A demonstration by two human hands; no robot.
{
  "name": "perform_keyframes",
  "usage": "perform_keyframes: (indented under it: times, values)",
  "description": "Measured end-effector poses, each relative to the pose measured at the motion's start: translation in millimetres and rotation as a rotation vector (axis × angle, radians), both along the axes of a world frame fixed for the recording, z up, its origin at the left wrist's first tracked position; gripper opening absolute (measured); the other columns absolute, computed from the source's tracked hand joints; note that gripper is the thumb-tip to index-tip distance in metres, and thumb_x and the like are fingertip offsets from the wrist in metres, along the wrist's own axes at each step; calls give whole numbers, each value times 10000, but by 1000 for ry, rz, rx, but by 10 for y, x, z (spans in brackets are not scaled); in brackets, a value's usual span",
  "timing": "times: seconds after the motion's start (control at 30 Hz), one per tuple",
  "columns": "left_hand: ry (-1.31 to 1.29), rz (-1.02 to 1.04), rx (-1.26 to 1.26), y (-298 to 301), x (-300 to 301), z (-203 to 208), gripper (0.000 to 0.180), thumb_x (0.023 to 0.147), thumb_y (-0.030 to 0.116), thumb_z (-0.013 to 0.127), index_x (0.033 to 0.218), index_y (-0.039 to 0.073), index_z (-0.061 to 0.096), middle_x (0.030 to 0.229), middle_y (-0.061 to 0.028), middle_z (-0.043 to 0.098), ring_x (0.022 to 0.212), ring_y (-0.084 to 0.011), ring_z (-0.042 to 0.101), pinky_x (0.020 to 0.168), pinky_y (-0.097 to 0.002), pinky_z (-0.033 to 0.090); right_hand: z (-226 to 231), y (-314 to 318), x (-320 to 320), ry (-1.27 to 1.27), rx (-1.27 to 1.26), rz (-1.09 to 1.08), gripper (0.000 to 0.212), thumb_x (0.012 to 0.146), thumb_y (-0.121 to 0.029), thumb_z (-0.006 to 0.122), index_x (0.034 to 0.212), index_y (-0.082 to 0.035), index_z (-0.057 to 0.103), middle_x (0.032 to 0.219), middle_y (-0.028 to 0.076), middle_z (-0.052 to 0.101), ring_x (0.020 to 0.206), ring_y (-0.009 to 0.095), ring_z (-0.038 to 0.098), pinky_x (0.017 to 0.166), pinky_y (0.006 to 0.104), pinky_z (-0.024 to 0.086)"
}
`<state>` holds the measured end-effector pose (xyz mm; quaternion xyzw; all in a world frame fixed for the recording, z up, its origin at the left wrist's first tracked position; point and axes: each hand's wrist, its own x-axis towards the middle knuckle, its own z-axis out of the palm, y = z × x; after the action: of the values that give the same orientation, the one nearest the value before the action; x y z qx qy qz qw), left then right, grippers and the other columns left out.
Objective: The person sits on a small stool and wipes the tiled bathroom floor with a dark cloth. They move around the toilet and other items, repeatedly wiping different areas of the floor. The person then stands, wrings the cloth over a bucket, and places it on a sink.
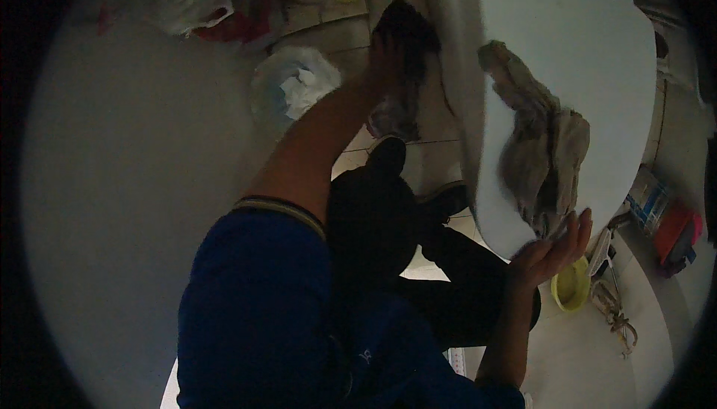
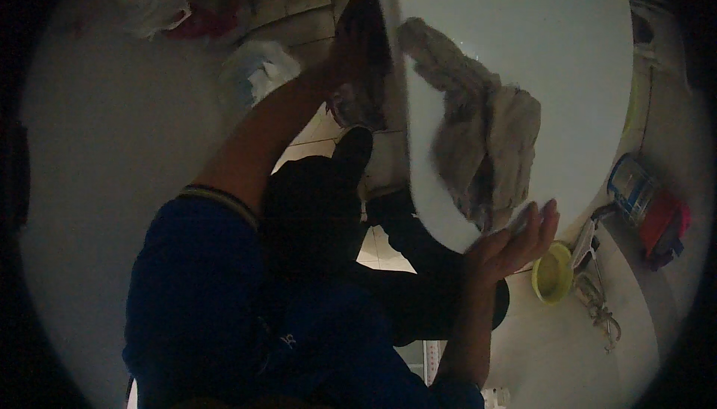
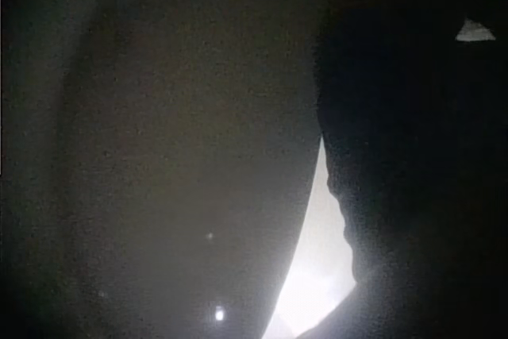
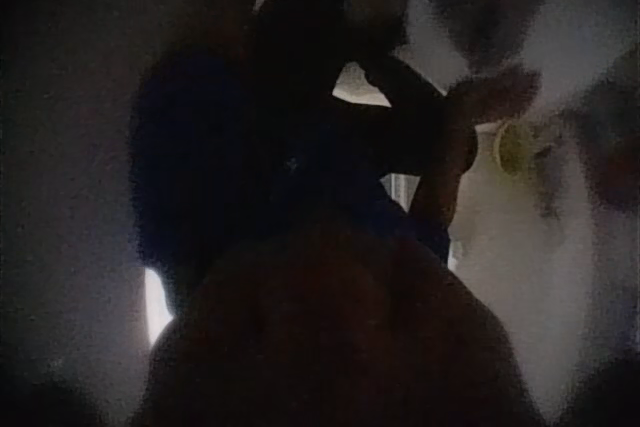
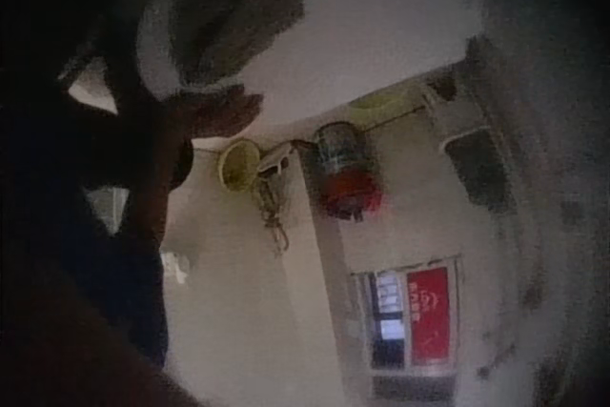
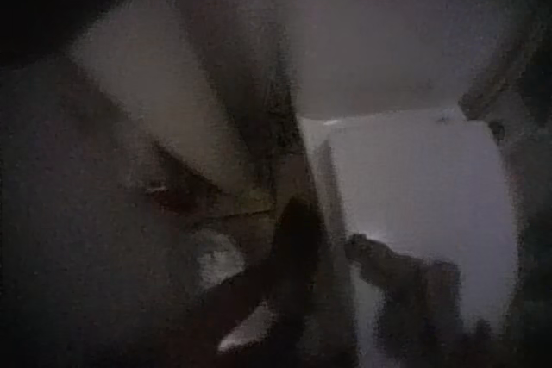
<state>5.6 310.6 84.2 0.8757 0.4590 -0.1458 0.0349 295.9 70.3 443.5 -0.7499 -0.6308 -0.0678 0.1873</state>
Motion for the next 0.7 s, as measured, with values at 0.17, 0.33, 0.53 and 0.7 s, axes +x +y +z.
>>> perform_keyframes:
  times: [0.17,0.33,0.53,0.7]
  values:
    - [90,54,87,673,155,78,794,951,385,583,1563,-73,368,1592,-313,369,1470,-568,283,1185,-733,219,8,-74,80,74,-15,-43,542,1106,-407,370,1439,-10,528,1543,260,462,1452,425,423,1197,577,341]
    - [-203,224,105,1460,281,165,801,944,380,599,1566,-65,361,1591,-307,366,1454,-560,306,1184,-708,242,0,-139,246,79,-37,-10,553,1099,-429,367,1445,-25,519,1573,262,411,1465,433,405,1218,587,322]
    - [-316,281,94,1639,376,153,810,937,374,619,1570,-55,353,1591,-299,363,1435,-550,333,1183,-679,270,-7,-153,334,29,-28,8,619,1090,-503,484,1415,23,502,1532,304,468,1422,445,472,1192,564,357]
    - [-421,282,95,1061,450,33,819,930,369,636,1573,-47,347,1591,-293,360,1419,-542,355,1182,-654,294,-28,-164,378,107,-40,-4,530,1116,-403,358,1463,-28,499,1587,248,394,1474,418,396,1225,580,307]
